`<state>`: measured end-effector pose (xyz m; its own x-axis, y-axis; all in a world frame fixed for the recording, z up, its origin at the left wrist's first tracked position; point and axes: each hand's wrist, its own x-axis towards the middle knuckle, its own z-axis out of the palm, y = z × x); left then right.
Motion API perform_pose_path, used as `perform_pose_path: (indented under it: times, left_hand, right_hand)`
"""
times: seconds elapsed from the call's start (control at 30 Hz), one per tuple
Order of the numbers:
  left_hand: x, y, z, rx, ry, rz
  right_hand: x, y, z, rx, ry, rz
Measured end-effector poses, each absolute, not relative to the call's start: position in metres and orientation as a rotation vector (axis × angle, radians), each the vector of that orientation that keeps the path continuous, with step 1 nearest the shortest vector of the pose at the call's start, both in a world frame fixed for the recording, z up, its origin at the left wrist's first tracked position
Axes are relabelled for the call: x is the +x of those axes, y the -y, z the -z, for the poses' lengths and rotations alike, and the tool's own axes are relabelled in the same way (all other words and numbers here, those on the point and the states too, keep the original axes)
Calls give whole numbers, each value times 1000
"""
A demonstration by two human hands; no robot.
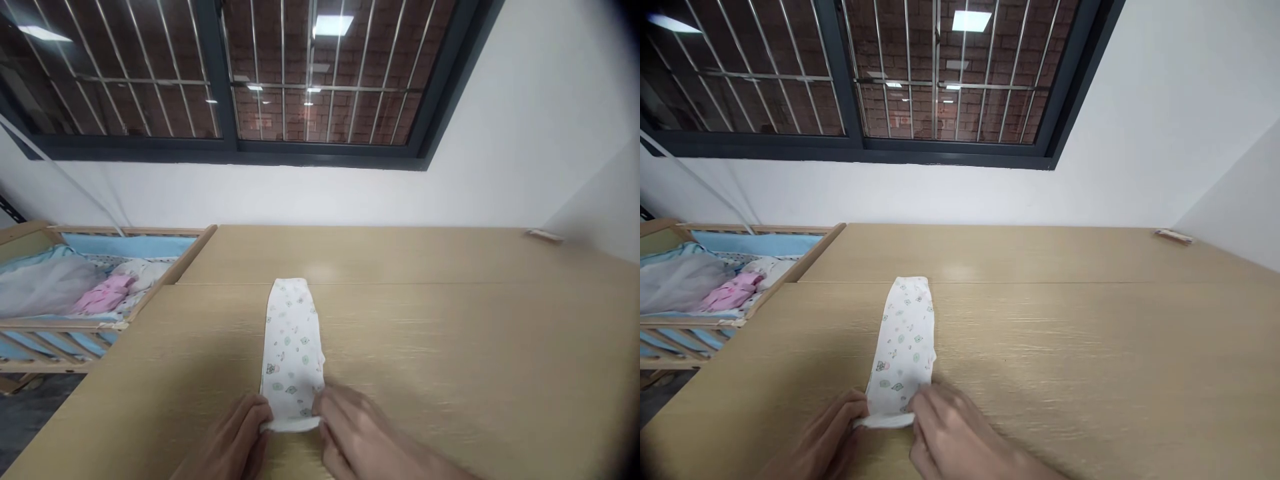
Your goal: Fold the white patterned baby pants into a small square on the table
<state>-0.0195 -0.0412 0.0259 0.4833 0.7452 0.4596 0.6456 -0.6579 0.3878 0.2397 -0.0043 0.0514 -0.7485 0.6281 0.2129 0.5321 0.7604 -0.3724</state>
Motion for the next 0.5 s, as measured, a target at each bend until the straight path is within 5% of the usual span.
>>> perform_pose_path:
  times: [0.2, 0.5]
  left_hand:
    - [-26, -14, -63, 2202, -1416, -859]
    - [-15, -173, -49, 2164, -1745, -857]
  right_hand:
    - [229, -60, -100, -983, 2369, -706]
    - [194, -214, -36, -1326, 2101, -634]
